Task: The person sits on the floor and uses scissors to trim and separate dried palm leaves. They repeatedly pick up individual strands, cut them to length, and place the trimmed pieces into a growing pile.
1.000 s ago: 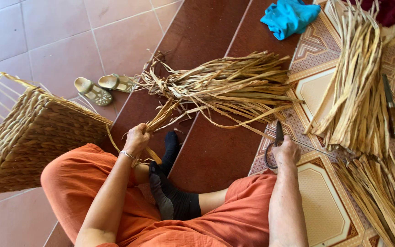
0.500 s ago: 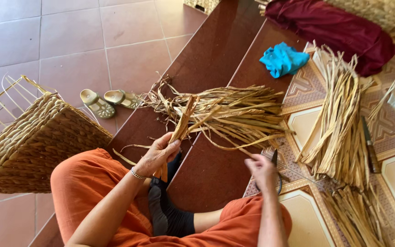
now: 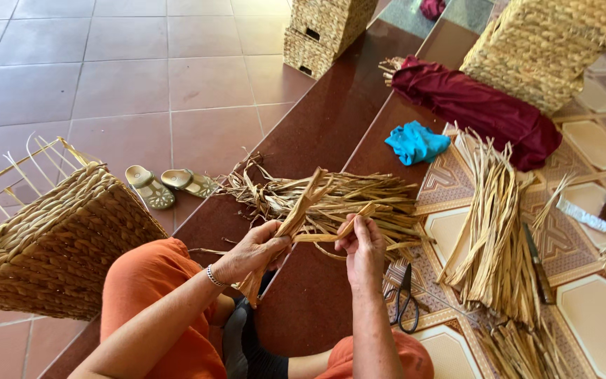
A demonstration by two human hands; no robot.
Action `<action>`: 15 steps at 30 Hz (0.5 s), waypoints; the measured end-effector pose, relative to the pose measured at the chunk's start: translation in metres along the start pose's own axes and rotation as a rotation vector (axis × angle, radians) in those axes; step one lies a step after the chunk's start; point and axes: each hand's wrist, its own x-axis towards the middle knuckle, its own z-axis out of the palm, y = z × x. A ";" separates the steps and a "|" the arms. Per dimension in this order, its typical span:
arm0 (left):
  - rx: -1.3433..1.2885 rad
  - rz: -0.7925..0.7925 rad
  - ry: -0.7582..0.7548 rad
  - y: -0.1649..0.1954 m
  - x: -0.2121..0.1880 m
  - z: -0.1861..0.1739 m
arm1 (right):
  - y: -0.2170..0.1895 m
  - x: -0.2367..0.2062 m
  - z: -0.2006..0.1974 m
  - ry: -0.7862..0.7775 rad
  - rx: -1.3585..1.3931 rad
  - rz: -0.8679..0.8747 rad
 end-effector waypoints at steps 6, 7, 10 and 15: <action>0.122 0.228 0.183 0.011 0.020 -0.019 | -0.041 -0.015 0.022 -0.094 0.022 -0.024; 0.089 0.265 0.193 0.018 0.023 -0.023 | -0.048 -0.017 0.027 -0.119 -0.020 -0.062; 0.019 0.339 0.196 0.039 0.030 -0.030 | -0.061 -0.021 0.046 -0.174 -0.216 -0.115; -0.052 0.356 0.103 0.050 0.036 -0.018 | -0.042 -0.008 0.092 -0.319 -0.326 -0.055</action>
